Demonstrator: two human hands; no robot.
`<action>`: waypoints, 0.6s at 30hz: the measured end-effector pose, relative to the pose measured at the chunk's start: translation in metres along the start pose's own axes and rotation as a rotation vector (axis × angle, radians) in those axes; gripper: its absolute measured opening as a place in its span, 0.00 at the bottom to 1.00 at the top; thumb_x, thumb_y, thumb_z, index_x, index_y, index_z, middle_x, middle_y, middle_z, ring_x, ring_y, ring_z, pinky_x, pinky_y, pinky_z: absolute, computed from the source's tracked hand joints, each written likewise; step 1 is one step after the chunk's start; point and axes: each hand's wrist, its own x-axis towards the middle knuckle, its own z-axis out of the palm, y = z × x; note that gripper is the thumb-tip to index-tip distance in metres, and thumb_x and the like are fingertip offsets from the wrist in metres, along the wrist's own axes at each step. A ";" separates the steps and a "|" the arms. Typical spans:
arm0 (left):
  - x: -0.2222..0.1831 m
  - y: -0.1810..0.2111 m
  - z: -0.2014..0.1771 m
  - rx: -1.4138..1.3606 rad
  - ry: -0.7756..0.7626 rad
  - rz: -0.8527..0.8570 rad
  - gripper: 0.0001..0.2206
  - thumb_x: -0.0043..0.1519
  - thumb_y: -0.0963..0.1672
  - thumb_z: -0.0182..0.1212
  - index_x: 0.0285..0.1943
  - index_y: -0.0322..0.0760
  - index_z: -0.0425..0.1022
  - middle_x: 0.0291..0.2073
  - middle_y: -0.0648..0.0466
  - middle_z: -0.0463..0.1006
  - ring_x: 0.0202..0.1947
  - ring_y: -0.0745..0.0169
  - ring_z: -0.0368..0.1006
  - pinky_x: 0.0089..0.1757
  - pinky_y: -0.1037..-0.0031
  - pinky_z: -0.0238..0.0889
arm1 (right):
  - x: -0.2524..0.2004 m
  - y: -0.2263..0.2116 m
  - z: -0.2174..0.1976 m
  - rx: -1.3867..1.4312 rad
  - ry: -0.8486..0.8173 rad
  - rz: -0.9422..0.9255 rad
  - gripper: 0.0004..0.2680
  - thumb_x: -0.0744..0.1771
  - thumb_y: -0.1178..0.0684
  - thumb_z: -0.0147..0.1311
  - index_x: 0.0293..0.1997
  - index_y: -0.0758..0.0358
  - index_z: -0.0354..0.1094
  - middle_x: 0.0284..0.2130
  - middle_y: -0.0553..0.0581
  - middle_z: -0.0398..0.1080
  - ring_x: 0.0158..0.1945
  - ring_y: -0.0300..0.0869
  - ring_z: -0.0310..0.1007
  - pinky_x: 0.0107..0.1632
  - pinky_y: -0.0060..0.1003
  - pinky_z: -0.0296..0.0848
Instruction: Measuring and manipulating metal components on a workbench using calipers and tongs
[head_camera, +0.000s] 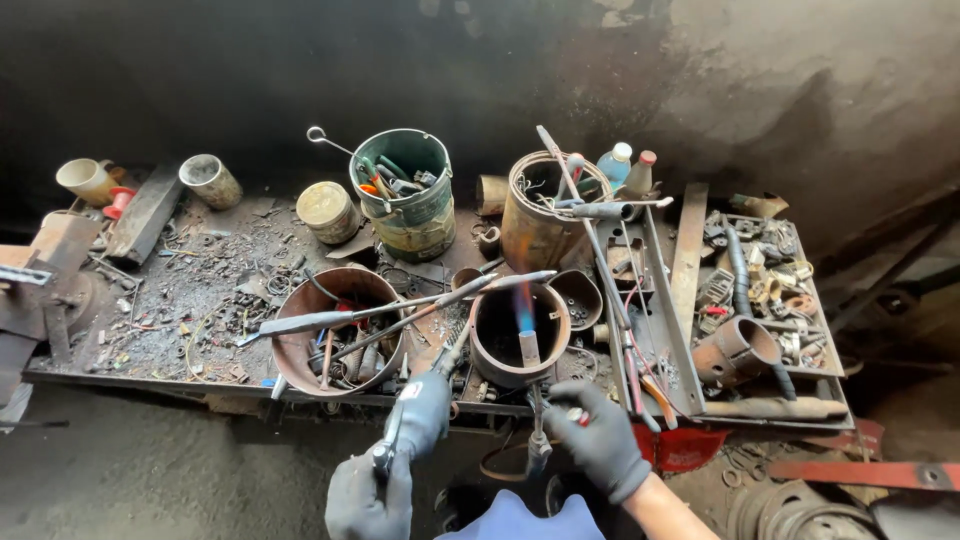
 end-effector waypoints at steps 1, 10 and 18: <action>0.004 0.004 -0.006 -0.019 0.003 -0.048 0.08 0.56 0.45 0.68 0.32 0.34 0.78 0.22 0.50 0.73 0.22 0.54 0.67 0.31 0.66 0.63 | -0.009 -0.010 0.006 -0.017 -0.073 -0.184 0.10 0.60 0.53 0.65 0.43 0.58 0.78 0.36 0.52 0.81 0.41 0.39 0.81 0.50 0.34 0.77; -0.028 0.012 0.040 0.216 -1.301 -0.611 0.18 0.53 0.62 0.57 0.39 0.59 0.83 0.26 0.59 0.86 0.30 0.62 0.82 0.37 0.74 0.69 | -0.071 -0.007 0.073 -0.353 -0.546 -0.014 0.30 0.60 0.34 0.58 0.68 0.51 0.58 0.61 0.57 0.64 0.55 0.54 0.73 0.55 0.47 0.70; -0.064 0.075 0.086 -0.302 -1.360 -0.712 0.17 0.53 0.50 0.67 0.46 0.40 0.89 0.28 0.46 0.91 0.31 0.56 0.86 0.40 0.74 0.73 | -0.119 0.033 0.010 -0.308 -0.119 -0.190 0.20 0.69 0.53 0.45 0.70 0.65 0.54 0.43 0.65 0.76 0.45 0.60 0.75 0.51 0.45 0.70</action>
